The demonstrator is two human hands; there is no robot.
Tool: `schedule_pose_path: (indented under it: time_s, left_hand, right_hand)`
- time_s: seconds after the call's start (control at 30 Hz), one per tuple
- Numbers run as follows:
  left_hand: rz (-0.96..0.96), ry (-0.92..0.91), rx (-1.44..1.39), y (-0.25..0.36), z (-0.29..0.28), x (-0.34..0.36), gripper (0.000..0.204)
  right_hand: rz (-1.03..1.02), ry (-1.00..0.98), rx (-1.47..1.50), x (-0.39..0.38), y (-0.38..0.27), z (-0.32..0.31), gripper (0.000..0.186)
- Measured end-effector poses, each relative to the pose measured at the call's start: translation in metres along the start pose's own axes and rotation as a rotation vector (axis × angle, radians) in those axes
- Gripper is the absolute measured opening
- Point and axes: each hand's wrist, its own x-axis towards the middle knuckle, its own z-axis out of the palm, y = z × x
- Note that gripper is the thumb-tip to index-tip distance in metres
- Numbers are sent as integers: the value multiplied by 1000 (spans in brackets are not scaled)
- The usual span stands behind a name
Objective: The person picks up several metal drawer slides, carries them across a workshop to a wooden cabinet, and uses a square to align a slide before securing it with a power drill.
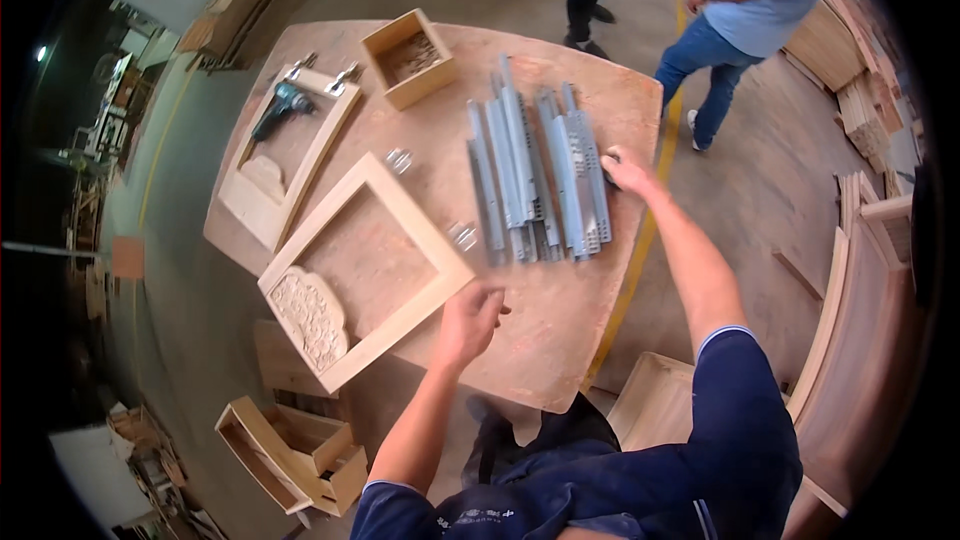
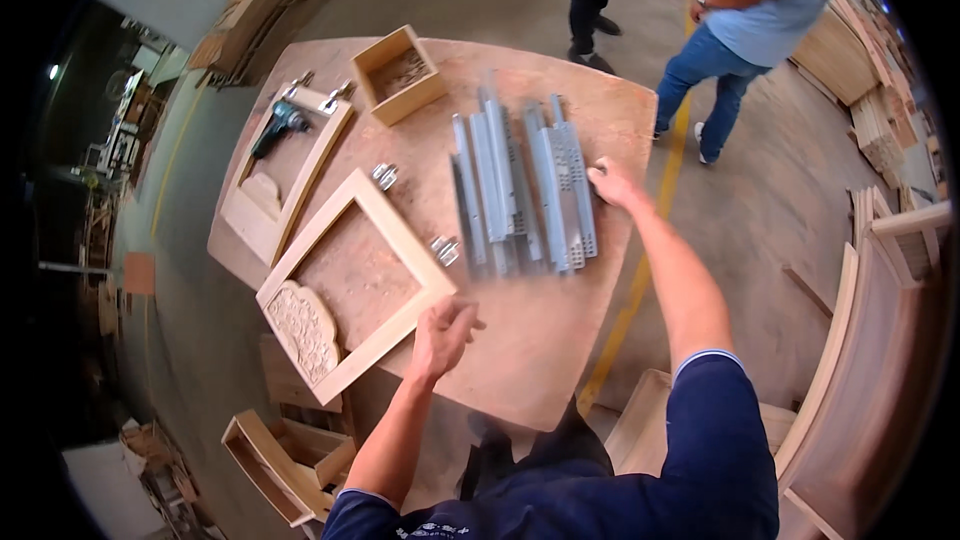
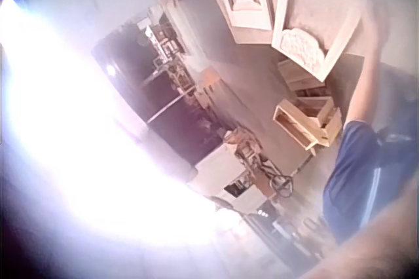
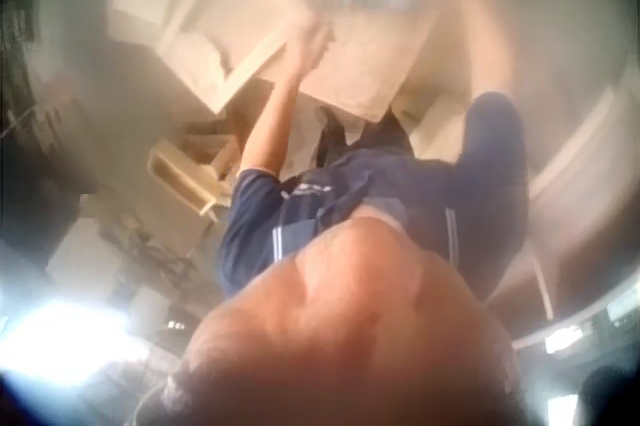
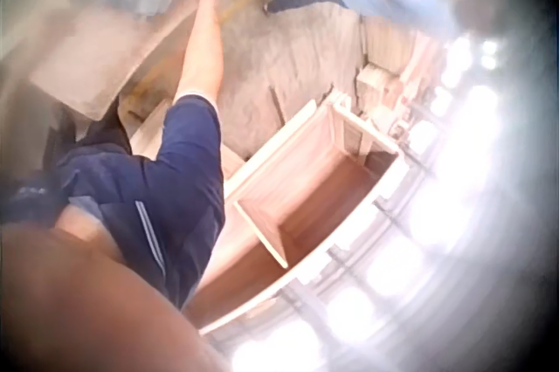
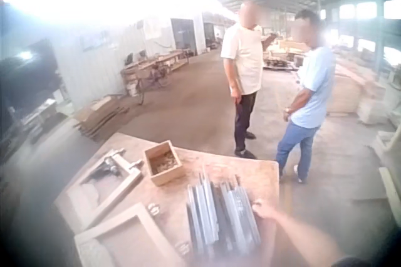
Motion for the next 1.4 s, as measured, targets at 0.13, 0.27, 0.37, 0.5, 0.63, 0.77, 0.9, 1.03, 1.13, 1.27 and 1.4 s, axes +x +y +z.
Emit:
schedule_pose_path:
  time_s: [0.13,0.27,0.37,0.5,0.63,0.77,0.9,1.03,1.13,1.27,1.4]
  left_hand:
    - [281,163,-135,-44,-28,-32,29]
    - [269,232,-237,-80,-109,-92,36]
    - [811,365,127,-68,-133,-121,36]
    - [1129,318,197,-62,-143,-179,65]
    - [1082,272,475,-123,-215,-201,87]
    - [669,285,122,-192,-309,-175,76]
    - [160,307,-1044,-183,-387,-158,74]
    - [194,-95,-1002,-124,-400,-138,94]
    - [186,-411,-1271,-99,-457,-146,68]
    - [392,-270,-995,-53,-521,-143,40]
    - [229,-127,-1078,-60,-567,-91,20]
  right_hand:
    - [-201,90,-273,-5,42,-42,54]
    - [-30,336,53,-96,-118,10,40]
    - [-57,-57,1128,-216,-205,86,30]
    - [14,-804,1740,-390,-341,184,38]
    - [73,-928,1792,-469,-430,247,54]
    - [-114,-1004,1797,-449,-511,249,65]
    - [-1016,-177,785,-454,-627,222,65]
    - [-967,-404,81,-373,-579,311,58]
    - [-780,-185,13,-320,-546,385,54]
    - [-503,74,-50,-300,-557,400,57]
    - [-482,109,-102,-292,-589,393,57]
